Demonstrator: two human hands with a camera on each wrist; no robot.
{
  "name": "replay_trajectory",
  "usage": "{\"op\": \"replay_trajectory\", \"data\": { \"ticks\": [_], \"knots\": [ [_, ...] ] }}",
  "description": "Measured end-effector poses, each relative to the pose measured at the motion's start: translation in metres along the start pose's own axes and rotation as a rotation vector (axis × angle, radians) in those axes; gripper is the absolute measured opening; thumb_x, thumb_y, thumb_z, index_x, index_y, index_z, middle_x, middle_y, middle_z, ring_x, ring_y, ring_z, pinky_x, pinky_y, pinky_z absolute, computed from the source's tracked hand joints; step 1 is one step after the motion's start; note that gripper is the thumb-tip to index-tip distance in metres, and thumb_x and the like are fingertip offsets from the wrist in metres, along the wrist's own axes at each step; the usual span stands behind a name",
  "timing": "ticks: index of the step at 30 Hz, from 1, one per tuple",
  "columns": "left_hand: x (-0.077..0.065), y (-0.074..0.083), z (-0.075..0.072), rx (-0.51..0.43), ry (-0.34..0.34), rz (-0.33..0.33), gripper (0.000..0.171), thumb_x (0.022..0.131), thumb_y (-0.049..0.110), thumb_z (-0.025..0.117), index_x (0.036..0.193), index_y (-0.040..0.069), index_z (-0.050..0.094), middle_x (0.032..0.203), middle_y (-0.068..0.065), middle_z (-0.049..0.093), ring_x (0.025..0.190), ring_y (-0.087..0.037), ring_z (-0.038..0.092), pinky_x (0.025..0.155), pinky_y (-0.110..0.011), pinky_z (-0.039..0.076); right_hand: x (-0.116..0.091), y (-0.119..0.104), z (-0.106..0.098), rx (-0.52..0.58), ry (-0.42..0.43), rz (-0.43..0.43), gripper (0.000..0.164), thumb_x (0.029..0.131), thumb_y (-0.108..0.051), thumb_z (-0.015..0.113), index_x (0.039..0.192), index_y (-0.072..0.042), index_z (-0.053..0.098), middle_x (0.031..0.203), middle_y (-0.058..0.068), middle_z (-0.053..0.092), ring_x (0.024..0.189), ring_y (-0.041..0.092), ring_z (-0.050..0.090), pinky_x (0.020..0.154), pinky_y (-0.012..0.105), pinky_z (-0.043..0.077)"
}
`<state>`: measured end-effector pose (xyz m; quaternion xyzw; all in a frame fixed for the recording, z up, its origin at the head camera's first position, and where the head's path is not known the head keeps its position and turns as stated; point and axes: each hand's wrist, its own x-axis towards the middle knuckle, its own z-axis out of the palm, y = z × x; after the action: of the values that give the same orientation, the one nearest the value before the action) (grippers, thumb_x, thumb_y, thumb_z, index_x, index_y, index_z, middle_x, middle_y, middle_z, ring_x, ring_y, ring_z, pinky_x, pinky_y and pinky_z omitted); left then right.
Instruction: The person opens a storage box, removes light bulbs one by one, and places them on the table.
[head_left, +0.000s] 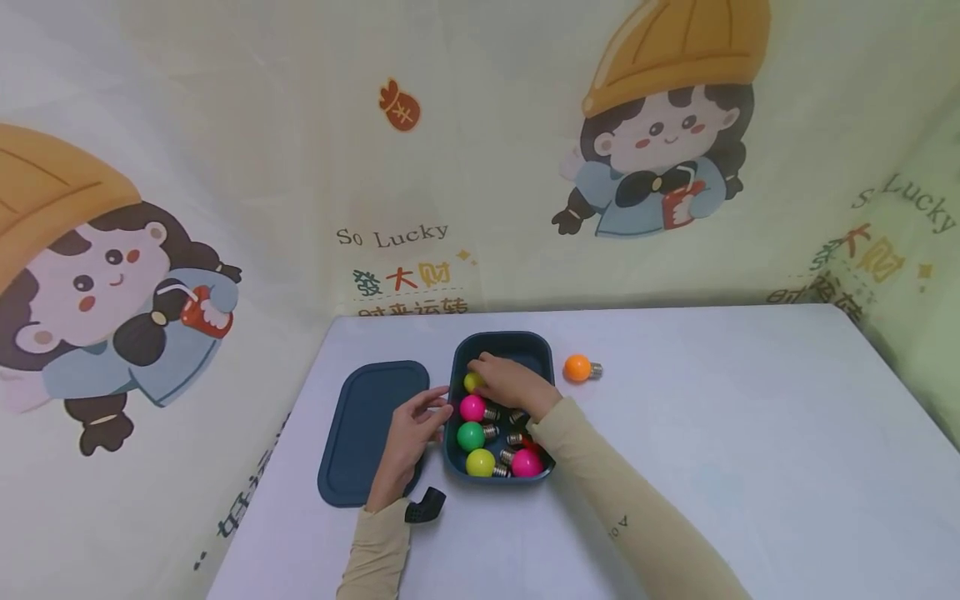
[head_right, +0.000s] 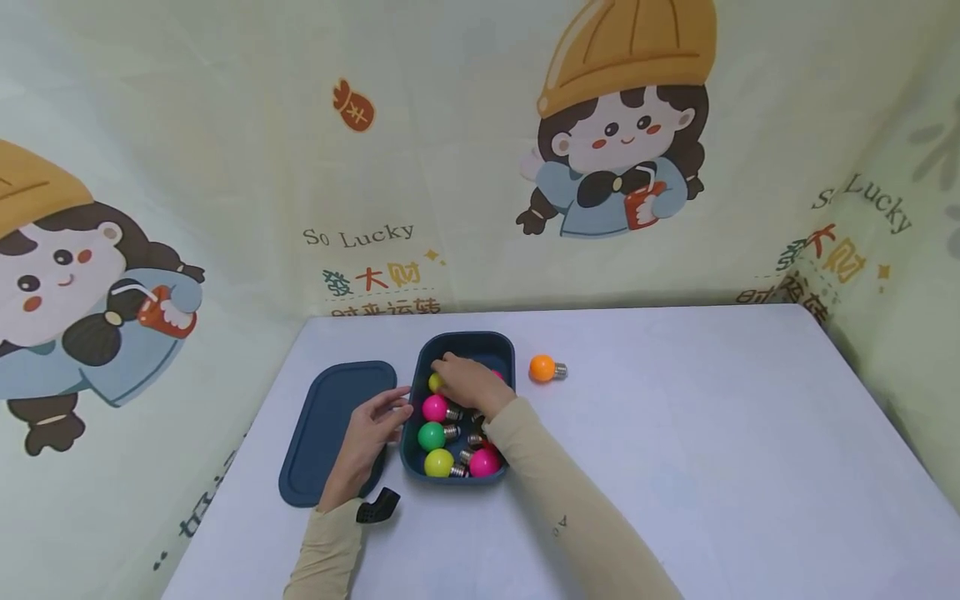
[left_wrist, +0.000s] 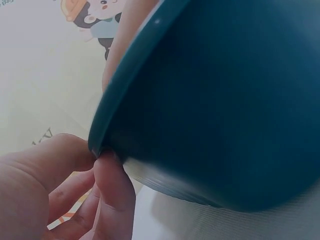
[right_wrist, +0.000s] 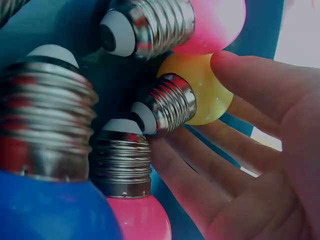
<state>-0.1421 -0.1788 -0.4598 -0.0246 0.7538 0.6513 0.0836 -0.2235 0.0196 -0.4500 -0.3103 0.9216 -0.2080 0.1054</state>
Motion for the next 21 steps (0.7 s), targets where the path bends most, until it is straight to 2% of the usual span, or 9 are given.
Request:
{"op": "replay_trajectory", "data": {
  "ticks": [8, 11, 21],
  "knots": [
    [-0.0023, -0.0037, 0.0017, -0.012, -0.003, 0.002, 0.041, 0.095, 0.011, 0.068, 0.134, 0.002, 0.06, 0.109, -0.014, 0.063, 0.077, -0.011, 0.062, 0.063, -0.023, 0.054, -0.0007, -0.0004, 0.0045, -0.026, -0.016, 0.035, 0.045, 0.099, -0.021, 0.062, 0.141, -0.007, 0.053, 0.137, 0.014, 0.059, 0.123, 0.029, 0.058, 0.107, 0.043, 0.044],
    [-0.0034, -0.0051, 0.0024, -0.006, 0.007, 0.005, 0.041, 0.094, 0.011, 0.068, 0.133, 0.002, 0.061, 0.109, -0.013, 0.063, 0.078, -0.011, 0.063, 0.063, -0.024, 0.054, -0.0016, -0.001, 0.0049, -0.032, -0.02, 0.051, 0.045, 0.099, -0.021, 0.062, 0.141, -0.007, 0.053, 0.139, 0.014, 0.057, 0.126, 0.03, 0.055, 0.109, 0.044, 0.043],
    [-0.0048, -0.0073, 0.0045, -0.003, 0.023, 0.025, 0.04, 0.094, 0.01, 0.068, 0.133, 0.002, 0.061, 0.106, -0.01, 0.064, 0.077, -0.011, 0.063, 0.062, -0.024, 0.054, -0.01, -0.0036, -0.0029, -0.025, 0.041, 0.043, 0.04, 0.098, -0.019, 0.064, 0.137, -0.012, 0.057, 0.127, 0.009, 0.063, 0.11, 0.024, 0.06, 0.103, 0.039, 0.048]
  ]
}}
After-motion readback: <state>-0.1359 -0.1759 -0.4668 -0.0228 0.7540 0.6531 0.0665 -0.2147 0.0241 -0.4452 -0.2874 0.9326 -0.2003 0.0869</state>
